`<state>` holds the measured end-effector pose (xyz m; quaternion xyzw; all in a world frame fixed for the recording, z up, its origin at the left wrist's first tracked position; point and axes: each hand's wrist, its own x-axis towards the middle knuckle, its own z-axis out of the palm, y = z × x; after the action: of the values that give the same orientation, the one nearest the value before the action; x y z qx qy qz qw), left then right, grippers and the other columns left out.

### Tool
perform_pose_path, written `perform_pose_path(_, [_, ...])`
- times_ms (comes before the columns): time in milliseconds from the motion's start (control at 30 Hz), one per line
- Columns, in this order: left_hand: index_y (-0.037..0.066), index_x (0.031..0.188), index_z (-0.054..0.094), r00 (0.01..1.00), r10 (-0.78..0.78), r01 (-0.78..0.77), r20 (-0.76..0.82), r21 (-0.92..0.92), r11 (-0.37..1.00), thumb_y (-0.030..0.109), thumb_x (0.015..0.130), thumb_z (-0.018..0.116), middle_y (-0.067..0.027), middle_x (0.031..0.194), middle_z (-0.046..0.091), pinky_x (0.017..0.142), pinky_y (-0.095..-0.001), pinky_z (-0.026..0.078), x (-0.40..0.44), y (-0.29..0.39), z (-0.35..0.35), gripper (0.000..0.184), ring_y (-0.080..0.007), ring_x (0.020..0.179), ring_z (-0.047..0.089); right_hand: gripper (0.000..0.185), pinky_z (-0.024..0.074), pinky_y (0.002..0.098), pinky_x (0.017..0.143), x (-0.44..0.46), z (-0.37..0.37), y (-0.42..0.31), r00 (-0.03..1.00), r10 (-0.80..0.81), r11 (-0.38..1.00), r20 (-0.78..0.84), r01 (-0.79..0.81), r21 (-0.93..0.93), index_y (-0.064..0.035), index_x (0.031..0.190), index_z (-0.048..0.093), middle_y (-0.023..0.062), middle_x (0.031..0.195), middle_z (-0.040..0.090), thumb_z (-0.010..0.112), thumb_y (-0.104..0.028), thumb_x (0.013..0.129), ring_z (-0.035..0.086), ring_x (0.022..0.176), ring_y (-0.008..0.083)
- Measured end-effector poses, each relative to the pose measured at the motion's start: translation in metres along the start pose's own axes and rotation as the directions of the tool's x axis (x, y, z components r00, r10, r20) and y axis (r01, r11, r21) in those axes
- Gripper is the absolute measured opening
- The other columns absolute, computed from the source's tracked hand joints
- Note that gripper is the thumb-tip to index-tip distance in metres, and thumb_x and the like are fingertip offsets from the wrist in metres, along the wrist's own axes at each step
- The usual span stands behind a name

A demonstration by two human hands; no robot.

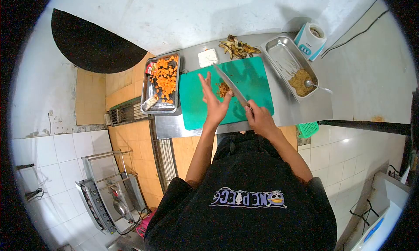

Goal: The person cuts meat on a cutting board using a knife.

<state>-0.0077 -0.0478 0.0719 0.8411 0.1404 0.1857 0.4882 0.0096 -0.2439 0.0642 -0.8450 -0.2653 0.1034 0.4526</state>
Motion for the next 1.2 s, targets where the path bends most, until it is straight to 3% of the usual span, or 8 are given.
perform_pose_path(500, [0.014, 0.163, -0.012, 1.0, -0.027, 0.027, 0.014, 0.006, 1.0, 0.022, 0.089, 0.079, -0.0167, 0.169, 0.021, 0.118, -0.0695, 0.01, -0.004, 0.006, 0.0, 0.118, -0.0378, 0.155, 0.019, 0.017, 0.0467, 0.0592, 0.054, -0.002, 0.003, 0.004, 0.998, -0.039, 0.992, -0.043, 0.033, -0.124, -0.0074, 0.102, 0.05, 0.0222, 0.064, 0.061, 0.054, -0.024, 0.103, 0.063, 0.061, 0.0465])
perform_pose_path(600, [0.014, 0.163, -0.012, 1.0, 0.003, -0.002, 0.022, -0.03, 1.0, 0.022, 0.087, 0.08, -0.0195, 0.169, 0.019, 0.119, -0.0676, 0.013, -0.001, 0.002, 0.0, 0.12, -0.0377, 0.155, 0.018, 0.017, 0.0466, 0.0577, 0.053, -0.001, 0.003, 0.006, 0.996, -0.047, 0.997, -0.079, 0.042, -0.062, -0.0066, 0.102, 0.05, 0.0247, 0.066, 0.061, 0.054, -0.023, 0.103, 0.06, 0.057, 0.0471])
perform_pose_path(667, [0.015, 0.163, -0.012, 0.999, 0.035, -0.034, 0.022, -0.064, 0.997, 0.022, 0.086, 0.081, -0.0211, 0.169, 0.018, 0.119, -0.0664, 0.015, 0.0, -0.003, -0.001, 0.121, -0.0377, 0.156, 0.017, 0.019, 0.0444, 0.0464, 0.043, 0.0, 0.001, 0.007, 0.999, 0.033, 0.972, 0.006, -0.034, 0.233, -0.0064, 0.102, 0.049, 0.0176, 0.061, 0.058, 0.053, -0.025, 0.105, 0.054, 0.043, 0.0346])
perform_pose_path(700, [0.015, 0.163, -0.013, 0.998, 0.053, -0.05, 0.035, -0.072, 0.996, 0.023, 0.085, 0.082, -0.022, 0.169, 0.016, 0.12, -0.064, 0.016, 0.0, -0.004, -0.002, 0.124, -0.038, 0.156, 0.016, 0.019, 0.0444, 0.0464, 0.043, -0.001, 0.0, 0.009, 0.999, 0.032, 0.972, 0.007, -0.033, 0.232, -0.0064, 0.102, 0.049, 0.0176, 0.061, 0.058, 0.053, -0.025, 0.105, 0.054, 0.043, 0.0346])
perform_pose_path(767, [0.016, 0.163, -0.014, 0.996, 0.071, -0.067, 0.048, -0.078, 0.995, 0.024, 0.084, 0.084, -0.023, 0.169, 0.015, 0.121, -0.0617, 0.017, 0.002, -0.008, -0.004, 0.126, -0.0382, 0.156, 0.015, 0.021, 0.0373, 0.0325, 0.036, -0.002, -0.002, 0.013, 0.904, 0.194, 0.611, 0.381, -0.416, 0.674, -0.007, 0.105, 0.049, 0.005, 0.057, 0.048, 0.049, -0.028, 0.108, 0.043, 0.038, 0.0171])
perform_pose_path(867, [0.016, 0.162, -0.016, 0.991, 0.121, -0.112, 0.055, -0.146, 0.983, 0.032, 0.079, 0.088, -0.022, 0.17, 0.012, 0.122, -0.06, 0.016, 0.005, -0.017, -0.006, 0.134, -0.0387, 0.156, 0.014, 0.024, 0.0331, 0.025, 0.034, -0.005, -0.014, 0.006, 0.851, 0.087, 0.424, 0.517, -0.502, 0.754, -0.0084, 0.109, 0.049, -0.0023, 0.058, 0.04, 0.046, -0.032, 0.11, 0.039, 0.039, 0.0066])
perform_pose_path(933, [0.012, 0.162, -0.016, 0.991, 0.119, -0.109, 0.058, -0.159, 0.981, 0.044, 0.072, 0.091, -0.0235, 0.169, 0.012, 0.122, -0.0593, 0.015, 0.008, -0.018, -0.008, 0.144, -0.04, 0.156, 0.015, 0.025, 0.0339, 0.0251, 0.034, -0.006, -0.017, 0.01, 0.833, 0.062, 0.391, 0.549, -0.526, 0.755, -0.0086, 0.111, 0.048, -0.0015, 0.058, 0.041, 0.045, -0.033, 0.11, 0.039, 0.038, 0.0075])
perform_pose_path(1200, [0.012, 0.162, -0.017, 0.987, 0.14, -0.13, 0.085, -0.116, 0.985, 0.051, 0.064, 0.093, -0.0191, 0.17, 0.01, 0.122, -0.0613, 0.012, 0.013, -0.017, -0.011, 0.152, -0.0391, 0.156, 0.015, 0.027, 0.0337, 0.0245, 0.033, -0.008, -0.025, 0.008, 0.794, 0.014, 0.254, 0.608, -0.591, 0.766, -0.0097, 0.115, 0.047, -0.0013, 0.059, 0.04, 0.047, -0.037, 0.109, 0.038, 0.036, 0.0079])
